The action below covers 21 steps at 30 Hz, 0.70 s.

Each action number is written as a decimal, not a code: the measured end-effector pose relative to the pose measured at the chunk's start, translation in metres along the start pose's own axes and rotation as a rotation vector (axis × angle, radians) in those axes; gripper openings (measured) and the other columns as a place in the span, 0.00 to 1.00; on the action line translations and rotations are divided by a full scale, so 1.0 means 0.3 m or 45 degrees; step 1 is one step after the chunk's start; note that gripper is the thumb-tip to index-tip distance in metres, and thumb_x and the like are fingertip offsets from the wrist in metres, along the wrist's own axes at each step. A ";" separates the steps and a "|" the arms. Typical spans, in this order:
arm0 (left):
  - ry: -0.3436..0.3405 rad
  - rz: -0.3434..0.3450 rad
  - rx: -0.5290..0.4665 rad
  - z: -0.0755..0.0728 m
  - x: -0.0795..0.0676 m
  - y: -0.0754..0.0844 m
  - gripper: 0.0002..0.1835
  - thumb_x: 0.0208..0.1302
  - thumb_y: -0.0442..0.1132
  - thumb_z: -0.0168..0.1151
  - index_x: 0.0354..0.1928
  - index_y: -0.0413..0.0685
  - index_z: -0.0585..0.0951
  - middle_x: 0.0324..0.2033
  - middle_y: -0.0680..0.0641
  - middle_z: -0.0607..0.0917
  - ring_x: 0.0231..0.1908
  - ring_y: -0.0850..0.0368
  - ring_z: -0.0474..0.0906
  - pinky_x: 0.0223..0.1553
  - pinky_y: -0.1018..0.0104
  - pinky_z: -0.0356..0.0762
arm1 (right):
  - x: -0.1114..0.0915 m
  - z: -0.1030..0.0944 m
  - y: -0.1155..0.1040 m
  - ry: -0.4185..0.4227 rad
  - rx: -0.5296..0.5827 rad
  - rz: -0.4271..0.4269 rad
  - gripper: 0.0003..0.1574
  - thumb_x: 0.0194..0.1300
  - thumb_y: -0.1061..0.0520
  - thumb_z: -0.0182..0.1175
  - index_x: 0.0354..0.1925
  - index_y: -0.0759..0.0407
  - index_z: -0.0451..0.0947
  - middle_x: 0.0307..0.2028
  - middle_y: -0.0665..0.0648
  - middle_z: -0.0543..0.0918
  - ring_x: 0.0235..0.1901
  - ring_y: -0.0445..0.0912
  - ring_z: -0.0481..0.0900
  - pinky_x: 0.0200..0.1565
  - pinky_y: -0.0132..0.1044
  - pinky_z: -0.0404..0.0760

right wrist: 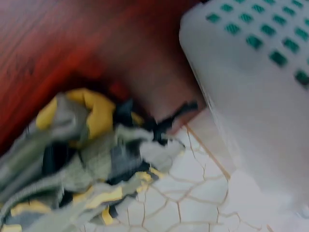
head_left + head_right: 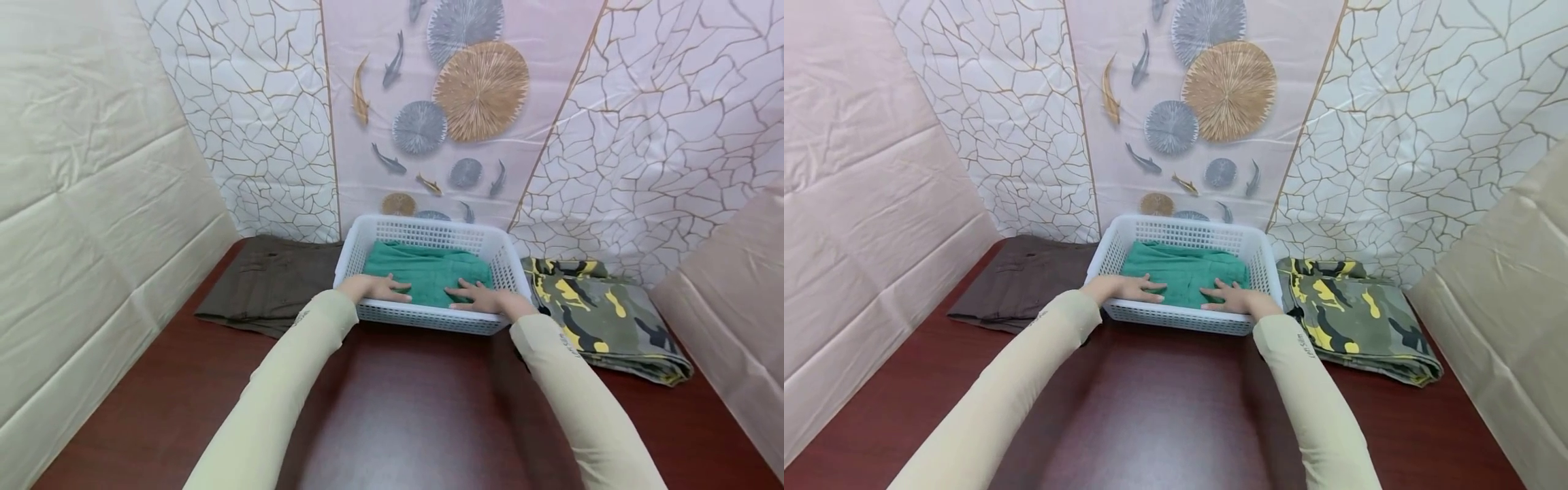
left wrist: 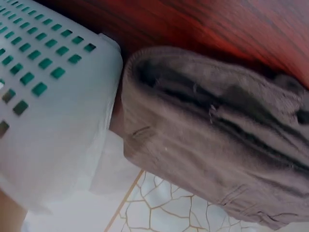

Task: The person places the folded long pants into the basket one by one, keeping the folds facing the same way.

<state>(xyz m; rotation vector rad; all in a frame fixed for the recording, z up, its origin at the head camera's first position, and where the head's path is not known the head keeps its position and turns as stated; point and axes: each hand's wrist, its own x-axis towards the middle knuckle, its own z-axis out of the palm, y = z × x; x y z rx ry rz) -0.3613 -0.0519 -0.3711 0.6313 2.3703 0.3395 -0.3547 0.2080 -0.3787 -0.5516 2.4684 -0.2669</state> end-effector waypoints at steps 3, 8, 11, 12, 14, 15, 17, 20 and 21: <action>0.069 0.045 -0.012 -0.008 0.010 -0.032 0.34 0.72 0.59 0.40 0.75 0.60 0.47 0.74 0.41 0.34 0.74 0.44 0.31 0.72 0.45 0.40 | -0.037 -0.020 0.008 0.037 -0.009 -0.059 0.42 0.72 0.38 0.42 0.74 0.58 0.47 0.72 0.71 0.35 0.69 0.72 0.27 0.65 0.69 0.36; 0.106 0.082 0.000 -0.036 -0.030 -0.028 0.33 0.73 0.55 0.42 0.74 0.57 0.49 0.74 0.41 0.37 0.74 0.45 0.33 0.72 0.46 0.42 | -0.078 -0.043 0.008 0.091 -0.020 -0.079 0.41 0.72 0.39 0.42 0.73 0.59 0.49 0.72 0.72 0.39 0.69 0.73 0.30 0.65 0.69 0.40; 0.130 0.100 0.044 -0.054 -0.049 -0.021 0.32 0.73 0.53 0.43 0.74 0.55 0.51 0.74 0.41 0.42 0.74 0.45 0.35 0.72 0.47 0.43 | -0.097 -0.054 0.006 0.112 -0.020 -0.098 0.40 0.73 0.41 0.42 0.72 0.61 0.50 0.72 0.74 0.41 0.69 0.73 0.34 0.66 0.68 0.43; 0.146 0.105 0.068 -0.060 -0.054 -0.019 0.32 0.73 0.53 0.44 0.74 0.54 0.52 0.74 0.41 0.44 0.74 0.46 0.36 0.72 0.47 0.43 | -0.103 -0.058 0.006 0.121 -0.024 -0.102 0.39 0.73 0.42 0.43 0.72 0.61 0.50 0.71 0.74 0.42 0.69 0.72 0.36 0.66 0.67 0.44; 0.180 0.123 0.113 -0.073 -0.065 -0.015 0.31 0.73 0.52 0.45 0.74 0.53 0.53 0.74 0.41 0.48 0.74 0.46 0.38 0.72 0.48 0.45 | -0.115 -0.065 0.005 0.142 -0.030 -0.109 0.40 0.73 0.41 0.43 0.72 0.62 0.51 0.71 0.74 0.44 0.70 0.70 0.39 0.67 0.65 0.46; 0.195 0.132 0.131 -0.080 -0.071 -0.015 0.31 0.72 0.51 0.46 0.73 0.53 0.54 0.74 0.42 0.50 0.74 0.46 0.40 0.72 0.49 0.45 | -0.123 -0.069 0.005 0.155 -0.024 -0.112 0.40 0.73 0.41 0.43 0.72 0.62 0.51 0.71 0.74 0.45 0.70 0.70 0.41 0.67 0.65 0.48; 0.234 0.163 0.163 -0.090 -0.084 -0.019 0.31 0.72 0.49 0.47 0.73 0.52 0.56 0.73 0.42 0.53 0.74 0.45 0.43 0.72 0.49 0.47 | -0.136 -0.074 0.004 0.188 -0.029 -0.120 0.40 0.72 0.41 0.44 0.71 0.63 0.53 0.71 0.73 0.48 0.70 0.68 0.44 0.67 0.63 0.50; 0.310 0.240 0.127 -0.098 -0.103 -0.031 0.29 0.72 0.46 0.48 0.72 0.49 0.58 0.71 0.41 0.58 0.72 0.44 0.50 0.70 0.50 0.53 | -0.157 -0.076 0.008 0.257 -0.063 -0.143 0.36 0.73 0.44 0.45 0.70 0.64 0.57 0.69 0.71 0.56 0.69 0.66 0.51 0.66 0.61 0.55; 0.338 0.267 0.094 -0.097 -0.109 -0.037 0.28 0.72 0.45 0.48 0.71 0.48 0.59 0.71 0.41 0.59 0.71 0.44 0.53 0.69 0.50 0.55 | -0.165 -0.076 0.008 0.279 -0.067 -0.152 0.35 0.73 0.45 0.46 0.69 0.64 0.59 0.68 0.71 0.59 0.68 0.66 0.54 0.66 0.60 0.57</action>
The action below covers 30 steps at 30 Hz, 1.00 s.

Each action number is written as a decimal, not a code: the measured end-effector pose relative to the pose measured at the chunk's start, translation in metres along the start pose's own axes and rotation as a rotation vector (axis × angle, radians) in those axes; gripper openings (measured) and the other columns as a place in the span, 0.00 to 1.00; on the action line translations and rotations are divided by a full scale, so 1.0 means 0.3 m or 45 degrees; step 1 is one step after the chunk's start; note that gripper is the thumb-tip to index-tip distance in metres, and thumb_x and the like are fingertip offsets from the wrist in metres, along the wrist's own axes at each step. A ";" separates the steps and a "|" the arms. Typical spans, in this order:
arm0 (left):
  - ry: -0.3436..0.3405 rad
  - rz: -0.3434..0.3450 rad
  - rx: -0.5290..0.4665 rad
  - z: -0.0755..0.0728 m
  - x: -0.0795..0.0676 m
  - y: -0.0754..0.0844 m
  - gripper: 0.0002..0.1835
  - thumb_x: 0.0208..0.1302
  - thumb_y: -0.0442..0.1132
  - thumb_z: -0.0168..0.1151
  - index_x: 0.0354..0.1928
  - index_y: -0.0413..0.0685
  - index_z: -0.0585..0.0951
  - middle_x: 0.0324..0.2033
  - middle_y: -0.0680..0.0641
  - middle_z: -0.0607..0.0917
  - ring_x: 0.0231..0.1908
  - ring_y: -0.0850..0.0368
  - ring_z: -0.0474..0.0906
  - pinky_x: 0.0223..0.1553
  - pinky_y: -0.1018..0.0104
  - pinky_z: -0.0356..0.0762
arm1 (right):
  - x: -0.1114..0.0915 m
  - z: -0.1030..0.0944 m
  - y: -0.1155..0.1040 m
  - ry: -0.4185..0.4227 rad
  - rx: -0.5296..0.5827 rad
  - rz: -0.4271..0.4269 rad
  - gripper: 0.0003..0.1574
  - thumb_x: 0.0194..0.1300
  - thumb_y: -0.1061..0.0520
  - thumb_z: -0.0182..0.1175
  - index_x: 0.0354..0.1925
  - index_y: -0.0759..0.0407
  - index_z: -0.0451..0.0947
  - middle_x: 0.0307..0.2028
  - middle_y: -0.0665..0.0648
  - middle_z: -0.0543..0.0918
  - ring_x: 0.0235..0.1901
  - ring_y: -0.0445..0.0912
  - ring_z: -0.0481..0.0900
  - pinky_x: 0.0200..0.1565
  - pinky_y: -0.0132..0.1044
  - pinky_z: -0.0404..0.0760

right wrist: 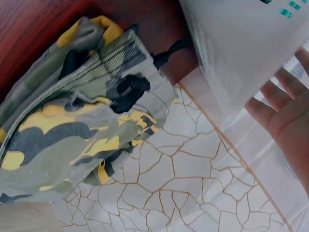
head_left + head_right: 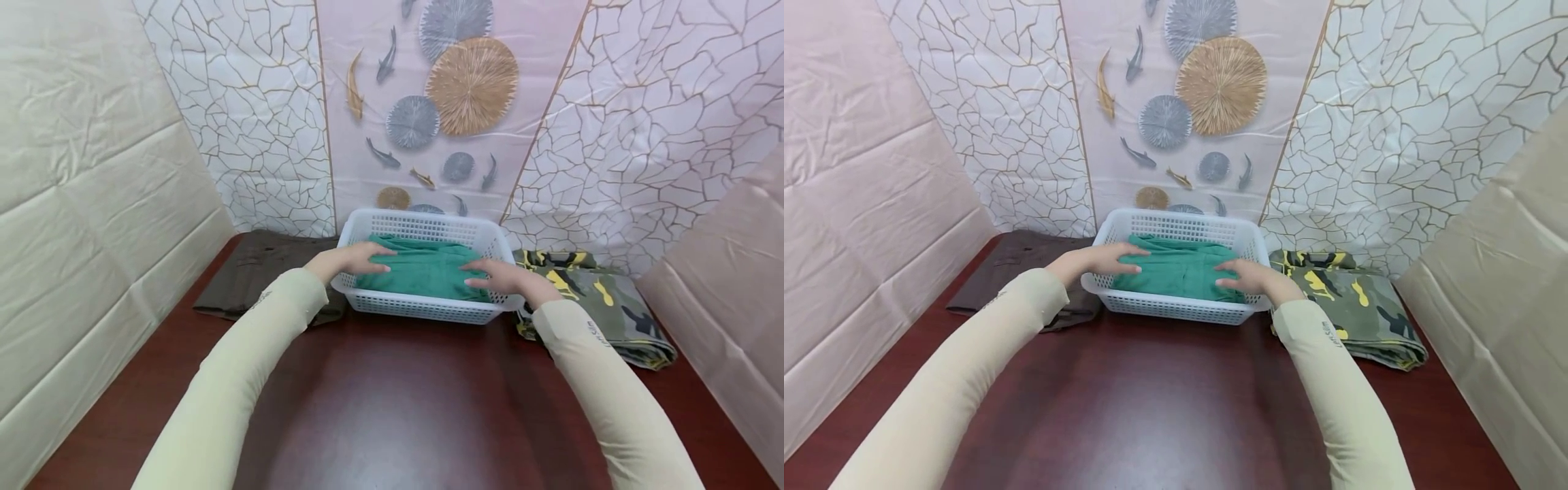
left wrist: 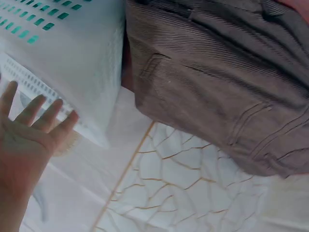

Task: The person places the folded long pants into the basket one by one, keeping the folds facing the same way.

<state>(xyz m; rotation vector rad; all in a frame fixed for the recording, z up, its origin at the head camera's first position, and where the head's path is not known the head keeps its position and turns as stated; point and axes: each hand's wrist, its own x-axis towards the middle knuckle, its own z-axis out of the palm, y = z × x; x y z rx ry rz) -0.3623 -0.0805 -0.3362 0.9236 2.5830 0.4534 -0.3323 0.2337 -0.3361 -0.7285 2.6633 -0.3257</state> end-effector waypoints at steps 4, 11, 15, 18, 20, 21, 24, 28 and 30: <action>0.132 0.053 -0.081 -0.002 -0.031 -0.018 0.26 0.73 0.44 0.47 0.70 0.46 0.62 0.69 0.42 0.64 0.67 0.45 0.62 0.66 0.50 0.62 | -0.019 -0.008 -0.002 0.074 -0.039 -0.040 0.30 0.73 0.51 0.48 0.65 0.66 0.64 0.64 0.70 0.66 0.65 0.65 0.62 0.63 0.59 0.63; 0.242 0.060 -0.029 -0.010 -0.088 -0.022 0.24 0.72 0.43 0.49 0.68 0.48 0.66 0.66 0.43 0.69 0.61 0.45 0.71 0.60 0.51 0.69 | -0.054 -0.014 -0.010 0.170 -0.103 -0.130 0.27 0.72 0.52 0.49 0.60 0.68 0.70 0.59 0.69 0.73 0.59 0.63 0.70 0.59 0.57 0.69; 0.316 0.059 0.030 -0.012 -0.126 -0.015 0.23 0.71 0.43 0.50 0.67 0.50 0.68 0.64 0.44 0.71 0.58 0.46 0.73 0.58 0.50 0.72 | -0.082 -0.009 -0.009 0.219 -0.070 -0.130 0.25 0.72 0.53 0.50 0.60 0.67 0.71 0.57 0.67 0.76 0.57 0.61 0.73 0.57 0.55 0.72; 0.449 0.056 0.040 -0.001 -0.154 -0.013 0.22 0.71 0.43 0.50 0.65 0.50 0.70 0.61 0.45 0.75 0.57 0.47 0.75 0.55 0.50 0.73 | -0.106 0.001 -0.003 0.294 -0.040 -0.133 0.23 0.71 0.54 0.51 0.58 0.66 0.73 0.55 0.66 0.78 0.53 0.59 0.76 0.54 0.54 0.74; 0.558 0.049 0.016 0.017 -0.175 -0.016 0.20 0.71 0.42 0.51 0.63 0.49 0.72 0.58 0.45 0.78 0.55 0.47 0.76 0.53 0.51 0.74 | -0.122 0.014 -0.001 0.358 -0.041 -0.133 0.22 0.71 0.55 0.51 0.58 0.65 0.73 0.54 0.66 0.79 0.52 0.59 0.77 0.53 0.54 0.75; 0.610 0.051 0.002 0.028 -0.184 -0.020 0.20 0.70 0.41 0.51 0.62 0.49 0.73 0.58 0.45 0.78 0.54 0.47 0.77 0.53 0.51 0.75 | -0.129 0.022 0.001 0.394 -0.050 -0.136 0.22 0.71 0.55 0.51 0.58 0.65 0.73 0.54 0.66 0.79 0.52 0.59 0.77 0.53 0.54 0.75; 0.745 0.027 -0.056 0.066 -0.214 -0.039 0.18 0.70 0.39 0.51 0.60 0.49 0.76 0.55 0.45 0.80 0.51 0.48 0.78 0.48 0.53 0.77 | -0.143 0.049 0.005 0.500 -0.080 -0.109 0.23 0.70 0.57 0.52 0.59 0.67 0.72 0.56 0.67 0.77 0.54 0.61 0.75 0.55 0.56 0.73; 0.904 0.005 -0.135 0.105 -0.248 -0.069 0.17 0.69 0.37 0.52 0.58 0.48 0.77 0.53 0.43 0.81 0.48 0.48 0.79 0.45 0.53 0.77 | -0.151 0.080 0.009 0.627 -0.104 -0.022 0.23 0.70 0.57 0.51 0.60 0.67 0.71 0.57 0.68 0.76 0.57 0.62 0.72 0.56 0.57 0.71; 0.960 0.011 -0.178 0.118 -0.264 -0.084 0.18 0.68 0.36 0.53 0.59 0.46 0.75 0.52 0.41 0.80 0.48 0.47 0.78 0.47 0.53 0.77 | -0.155 0.090 0.011 0.673 -0.104 0.024 0.23 0.70 0.57 0.51 0.59 0.67 0.71 0.56 0.69 0.76 0.56 0.63 0.72 0.56 0.58 0.71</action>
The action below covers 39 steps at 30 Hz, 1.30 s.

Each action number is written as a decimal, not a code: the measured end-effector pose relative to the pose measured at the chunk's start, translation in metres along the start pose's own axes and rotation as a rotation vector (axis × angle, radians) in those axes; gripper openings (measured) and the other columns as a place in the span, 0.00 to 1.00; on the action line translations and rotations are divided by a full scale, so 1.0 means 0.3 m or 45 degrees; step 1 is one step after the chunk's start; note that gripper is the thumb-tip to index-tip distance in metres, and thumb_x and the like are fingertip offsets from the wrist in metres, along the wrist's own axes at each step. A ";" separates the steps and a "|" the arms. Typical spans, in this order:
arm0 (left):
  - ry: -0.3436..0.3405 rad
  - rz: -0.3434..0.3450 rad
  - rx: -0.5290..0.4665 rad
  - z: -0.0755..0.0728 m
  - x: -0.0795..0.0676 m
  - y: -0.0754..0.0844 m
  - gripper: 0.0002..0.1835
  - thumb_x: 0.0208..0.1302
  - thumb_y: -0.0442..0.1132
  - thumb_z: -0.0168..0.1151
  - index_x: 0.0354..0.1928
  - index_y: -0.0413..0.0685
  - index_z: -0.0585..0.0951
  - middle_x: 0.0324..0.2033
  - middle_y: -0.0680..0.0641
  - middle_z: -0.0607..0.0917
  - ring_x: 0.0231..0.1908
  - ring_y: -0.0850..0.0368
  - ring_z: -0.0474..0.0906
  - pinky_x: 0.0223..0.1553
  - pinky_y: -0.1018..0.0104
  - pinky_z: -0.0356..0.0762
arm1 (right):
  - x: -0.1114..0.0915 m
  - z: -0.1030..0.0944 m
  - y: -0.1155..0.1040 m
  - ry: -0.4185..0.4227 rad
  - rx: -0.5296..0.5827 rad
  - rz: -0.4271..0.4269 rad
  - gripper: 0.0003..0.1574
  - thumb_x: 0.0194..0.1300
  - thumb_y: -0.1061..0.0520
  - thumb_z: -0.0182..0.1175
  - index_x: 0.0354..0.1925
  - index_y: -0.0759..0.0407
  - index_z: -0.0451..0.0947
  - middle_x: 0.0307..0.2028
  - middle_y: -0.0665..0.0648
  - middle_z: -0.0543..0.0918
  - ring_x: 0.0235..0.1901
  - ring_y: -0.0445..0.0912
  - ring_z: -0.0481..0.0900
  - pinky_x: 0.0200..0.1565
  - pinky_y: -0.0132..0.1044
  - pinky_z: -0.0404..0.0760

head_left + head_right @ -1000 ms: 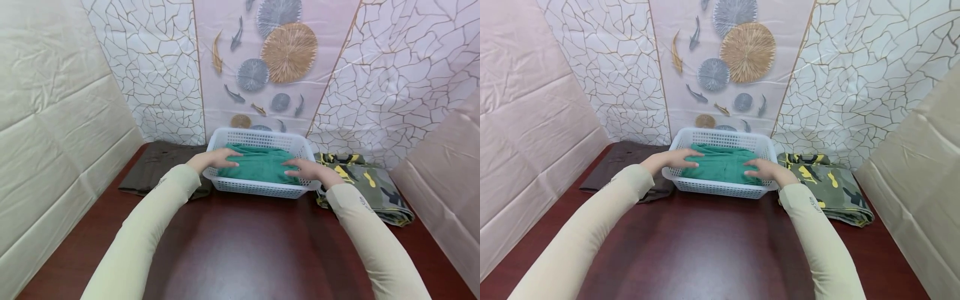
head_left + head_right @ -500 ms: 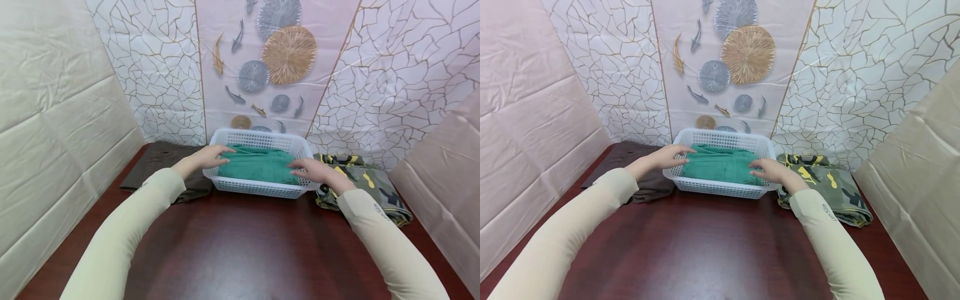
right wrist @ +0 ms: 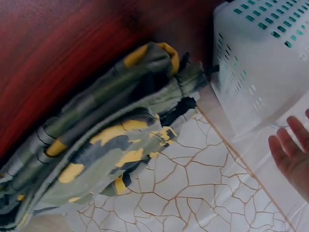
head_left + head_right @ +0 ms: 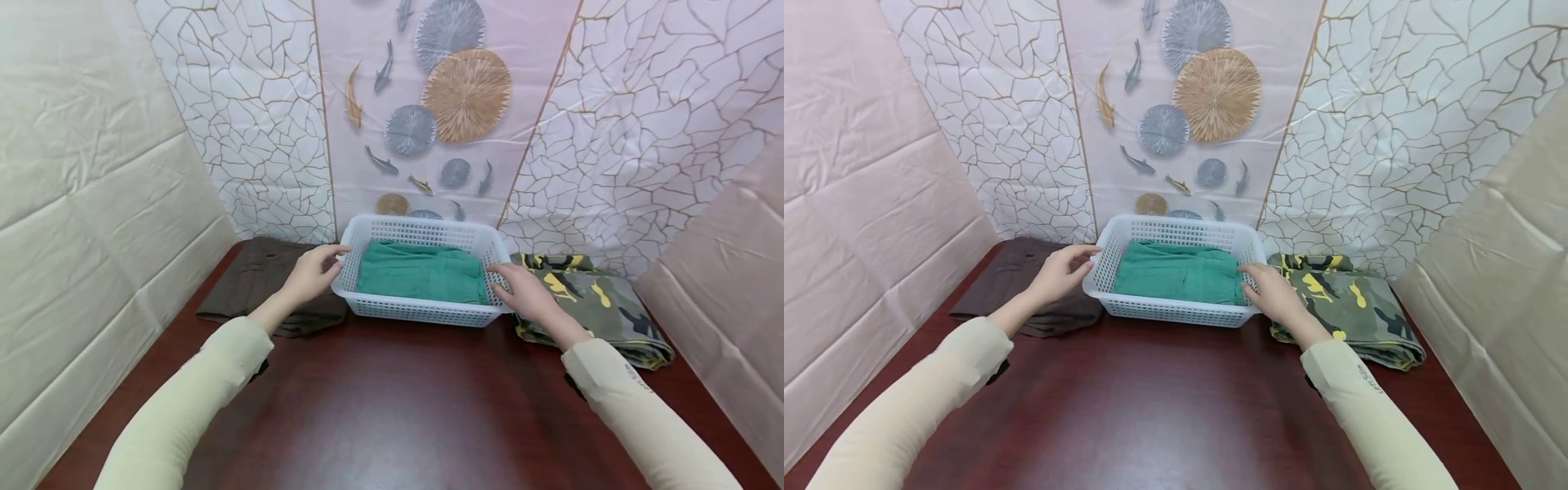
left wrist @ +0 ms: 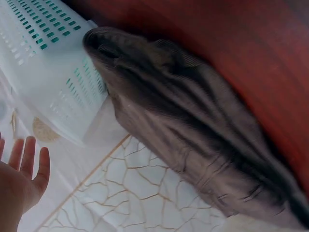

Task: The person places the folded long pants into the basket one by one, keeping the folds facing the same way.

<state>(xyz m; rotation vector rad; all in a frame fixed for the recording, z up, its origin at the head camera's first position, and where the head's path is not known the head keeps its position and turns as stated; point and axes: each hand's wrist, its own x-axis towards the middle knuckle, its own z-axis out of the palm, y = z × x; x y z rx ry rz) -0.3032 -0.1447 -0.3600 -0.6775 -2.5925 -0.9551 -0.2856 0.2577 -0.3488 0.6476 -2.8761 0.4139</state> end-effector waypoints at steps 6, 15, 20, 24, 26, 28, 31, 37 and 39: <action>0.051 0.008 -0.041 -0.013 -0.060 -0.044 0.19 0.67 0.34 0.55 0.60 0.43 0.74 0.49 0.39 0.80 0.46 0.47 0.79 0.46 0.51 0.77 | -0.021 0.019 0.014 0.042 0.008 0.097 0.22 0.69 0.60 0.51 0.58 0.69 0.71 0.55 0.71 0.75 0.55 0.64 0.71 0.54 0.59 0.71; 0.143 -0.078 0.071 -0.017 -0.093 -0.087 0.19 0.68 0.35 0.53 0.60 0.46 0.74 0.48 0.40 0.82 0.47 0.46 0.77 0.42 0.51 0.73 | -0.040 0.083 0.049 0.118 0.079 0.203 0.24 0.67 0.62 0.51 0.59 0.72 0.67 0.60 0.74 0.67 0.60 0.68 0.63 0.57 0.64 0.64; 0.141 -0.186 0.166 0.013 -0.076 -0.149 0.19 0.68 0.37 0.52 0.60 0.47 0.74 0.49 0.41 0.81 0.47 0.43 0.75 0.44 0.49 0.72 | -0.024 0.070 0.050 0.076 0.135 0.305 0.32 0.66 0.62 0.51 0.65 0.74 0.59 0.66 0.77 0.56 0.64 0.71 0.56 0.58 0.66 0.63; 0.169 -0.227 0.229 0.028 -0.063 -0.189 0.18 0.67 0.35 0.51 0.59 0.45 0.75 0.48 0.39 0.80 0.45 0.43 0.75 0.42 0.49 0.73 | -0.007 0.071 0.043 0.045 0.134 0.347 0.33 0.65 0.63 0.51 0.65 0.76 0.58 0.66 0.78 0.55 0.64 0.71 0.57 0.59 0.64 0.64; 0.176 -0.236 0.259 0.032 -0.057 -0.203 0.18 0.67 0.35 0.52 0.58 0.45 0.76 0.48 0.39 0.80 0.45 0.43 0.75 0.42 0.49 0.74 | 0.001 0.076 0.038 0.044 0.129 0.378 0.33 0.65 0.63 0.51 0.65 0.76 0.59 0.66 0.78 0.57 0.63 0.70 0.59 0.59 0.63 0.64; 0.173 -0.240 0.289 0.034 -0.051 -0.211 0.18 0.67 0.35 0.52 0.58 0.44 0.76 0.48 0.38 0.80 0.46 0.42 0.75 0.43 0.48 0.74 | 0.009 0.082 0.037 0.060 0.111 0.398 0.31 0.65 0.63 0.50 0.64 0.77 0.61 0.65 0.78 0.59 0.62 0.70 0.61 0.59 0.63 0.65; 0.162 -0.247 0.339 0.039 -0.041 -0.216 0.18 0.66 0.35 0.53 0.58 0.44 0.76 0.50 0.38 0.80 0.48 0.40 0.76 0.44 0.47 0.75 | 0.021 0.090 0.039 0.105 0.080 0.395 0.28 0.65 0.64 0.49 0.61 0.78 0.64 0.61 0.78 0.64 0.59 0.69 0.66 0.57 0.61 0.69; 0.018 -0.297 0.512 0.055 -0.032 -0.239 0.20 0.68 0.39 0.53 0.61 0.47 0.73 0.55 0.36 0.76 0.55 0.36 0.71 0.49 0.42 0.72 | 0.043 0.096 0.043 0.115 0.044 0.398 0.25 0.67 0.64 0.46 0.59 0.79 0.66 0.61 0.78 0.65 0.56 0.68 0.69 0.53 0.60 0.72; -0.076 -0.342 0.531 0.058 -0.031 -0.249 0.23 0.69 0.43 0.53 0.64 0.49 0.70 0.59 0.35 0.72 0.59 0.35 0.67 0.53 0.38 0.68 | 0.049 0.094 0.041 0.072 0.048 0.426 0.26 0.68 0.65 0.45 0.61 0.78 0.64 0.63 0.77 0.61 0.58 0.69 0.66 0.55 0.61 0.71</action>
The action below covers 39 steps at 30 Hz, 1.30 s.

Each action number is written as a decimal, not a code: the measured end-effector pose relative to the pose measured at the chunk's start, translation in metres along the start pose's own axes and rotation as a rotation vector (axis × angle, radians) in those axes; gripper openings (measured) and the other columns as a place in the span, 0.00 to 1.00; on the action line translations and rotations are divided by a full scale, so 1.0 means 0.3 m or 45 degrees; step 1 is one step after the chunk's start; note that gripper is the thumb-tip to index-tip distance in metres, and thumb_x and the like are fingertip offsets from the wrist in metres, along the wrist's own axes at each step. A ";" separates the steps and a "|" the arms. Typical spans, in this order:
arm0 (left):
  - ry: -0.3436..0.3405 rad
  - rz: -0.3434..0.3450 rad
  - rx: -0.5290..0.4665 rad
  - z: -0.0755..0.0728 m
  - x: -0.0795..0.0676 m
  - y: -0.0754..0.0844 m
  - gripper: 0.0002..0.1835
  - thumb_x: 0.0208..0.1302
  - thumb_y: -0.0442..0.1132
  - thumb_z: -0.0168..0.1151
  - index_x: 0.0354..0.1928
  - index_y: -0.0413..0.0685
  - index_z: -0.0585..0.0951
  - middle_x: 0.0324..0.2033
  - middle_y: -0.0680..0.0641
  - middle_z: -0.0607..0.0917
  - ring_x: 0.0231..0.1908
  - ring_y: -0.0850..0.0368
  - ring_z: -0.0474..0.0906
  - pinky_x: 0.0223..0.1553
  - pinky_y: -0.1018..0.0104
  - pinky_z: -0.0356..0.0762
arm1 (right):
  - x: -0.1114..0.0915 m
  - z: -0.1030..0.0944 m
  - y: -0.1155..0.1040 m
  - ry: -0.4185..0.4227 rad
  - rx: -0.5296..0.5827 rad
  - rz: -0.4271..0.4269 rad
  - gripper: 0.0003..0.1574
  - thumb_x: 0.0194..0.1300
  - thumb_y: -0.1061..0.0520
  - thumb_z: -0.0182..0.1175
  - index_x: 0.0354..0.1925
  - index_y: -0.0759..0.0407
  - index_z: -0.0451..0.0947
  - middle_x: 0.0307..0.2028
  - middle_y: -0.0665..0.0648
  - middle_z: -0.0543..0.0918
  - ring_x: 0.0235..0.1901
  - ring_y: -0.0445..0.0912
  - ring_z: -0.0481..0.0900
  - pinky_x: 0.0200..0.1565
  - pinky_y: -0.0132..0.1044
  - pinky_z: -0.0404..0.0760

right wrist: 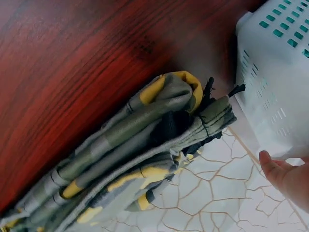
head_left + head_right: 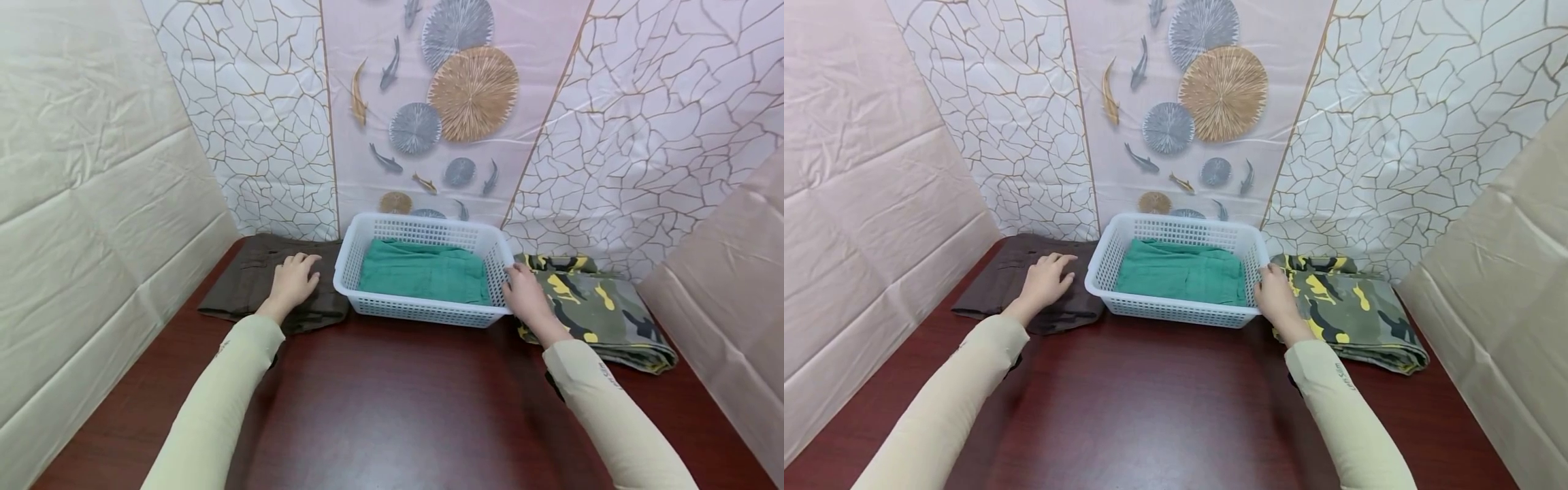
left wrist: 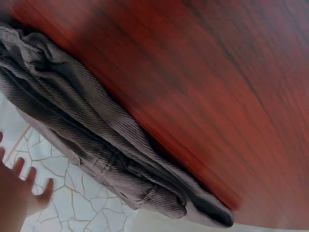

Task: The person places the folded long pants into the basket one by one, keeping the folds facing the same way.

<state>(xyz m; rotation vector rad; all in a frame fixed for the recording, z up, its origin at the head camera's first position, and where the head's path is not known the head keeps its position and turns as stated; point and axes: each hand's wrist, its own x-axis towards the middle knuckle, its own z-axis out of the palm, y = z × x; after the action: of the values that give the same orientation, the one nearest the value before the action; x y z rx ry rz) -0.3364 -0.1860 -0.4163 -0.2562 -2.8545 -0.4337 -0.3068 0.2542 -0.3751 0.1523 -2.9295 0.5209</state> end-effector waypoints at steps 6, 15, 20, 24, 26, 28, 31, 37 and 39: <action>-0.234 -0.102 0.015 0.003 0.013 -0.006 0.29 0.69 0.49 0.52 0.69 0.51 0.62 0.66 0.32 0.60 0.66 0.30 0.54 0.59 0.28 0.53 | 0.016 -0.011 -0.008 -0.098 -0.003 -0.005 0.29 0.65 0.70 0.46 0.64 0.77 0.60 0.66 0.79 0.54 0.64 0.71 0.56 0.62 0.63 0.62; -0.435 -0.166 0.018 0.025 -0.022 -0.057 0.34 0.70 0.58 0.45 0.72 0.50 0.57 0.71 0.30 0.49 0.69 0.26 0.36 0.60 0.22 0.33 | 0.009 -0.004 -0.021 -0.108 -0.051 0.009 0.29 0.66 0.71 0.43 0.65 0.77 0.60 0.67 0.79 0.53 0.66 0.71 0.54 0.63 0.62 0.61; -0.471 -0.203 0.006 0.038 -0.059 -0.107 0.38 0.68 0.65 0.40 0.74 0.56 0.51 0.72 0.32 0.37 0.67 0.23 0.21 0.56 0.21 0.20 | 0.007 0.011 -0.042 -0.163 -0.073 0.023 0.29 0.68 0.71 0.35 0.67 0.76 0.56 0.68 0.78 0.49 0.67 0.70 0.51 0.65 0.61 0.57; -0.476 -0.207 0.000 0.029 -0.062 -0.118 0.38 0.67 0.66 0.41 0.74 0.58 0.51 0.72 0.32 0.36 0.65 0.19 0.22 0.55 0.20 0.21 | 0.011 0.016 -0.056 -0.164 -0.116 0.025 0.27 0.71 0.69 0.33 0.66 0.77 0.57 0.68 0.78 0.50 0.68 0.69 0.51 0.66 0.60 0.57; -0.501 -0.207 -0.004 0.026 -0.059 -0.112 0.39 0.67 0.66 0.41 0.74 0.59 0.50 0.72 0.32 0.35 0.65 0.18 0.23 0.55 0.19 0.23 | 0.012 0.013 -0.058 -0.161 -0.136 0.039 0.27 0.71 0.69 0.34 0.66 0.77 0.57 0.68 0.78 0.50 0.68 0.69 0.51 0.66 0.60 0.57; -0.534 -0.208 0.002 0.028 -0.056 -0.110 0.39 0.67 0.67 0.40 0.74 0.60 0.49 0.72 0.33 0.34 0.65 0.17 0.24 0.55 0.19 0.25 | 0.010 0.006 -0.058 -0.169 -0.122 0.063 0.27 0.72 0.68 0.33 0.67 0.76 0.55 0.68 0.78 0.49 0.68 0.69 0.51 0.66 0.61 0.57; -0.558 -0.213 0.013 0.036 -0.054 -0.104 0.40 0.66 0.68 0.39 0.74 0.60 0.48 0.72 0.33 0.34 0.65 0.17 0.24 0.55 0.19 0.26 | 0.009 -0.003 -0.055 -0.186 -0.061 0.101 0.28 0.73 0.66 0.32 0.68 0.75 0.52 0.69 0.77 0.47 0.68 0.69 0.50 0.65 0.61 0.57; -0.579 -0.209 0.043 0.041 -0.044 -0.095 0.39 0.67 0.68 0.38 0.74 0.61 0.48 0.72 0.33 0.35 0.64 0.17 0.25 0.55 0.19 0.27 | 0.005 0.003 -0.046 -0.143 -0.141 0.122 0.27 0.72 0.68 0.34 0.67 0.74 0.56 0.68 0.76 0.51 0.67 0.68 0.55 0.63 0.60 0.62; -0.603 -0.209 0.052 0.036 -0.039 -0.086 0.39 0.67 0.68 0.37 0.75 0.61 0.47 0.72 0.33 0.34 0.65 0.17 0.26 0.56 0.19 0.27 | 0.003 0.008 -0.043 -0.118 -0.180 0.128 0.26 0.71 0.69 0.36 0.66 0.74 0.58 0.68 0.76 0.53 0.66 0.68 0.58 0.62 0.59 0.65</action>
<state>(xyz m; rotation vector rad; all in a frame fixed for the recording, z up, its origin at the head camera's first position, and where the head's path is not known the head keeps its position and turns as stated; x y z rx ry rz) -0.3327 -0.2085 -0.4363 -0.1293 -3.3613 -0.3862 -0.3063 0.2412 -0.3727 0.0114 -3.0637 0.3270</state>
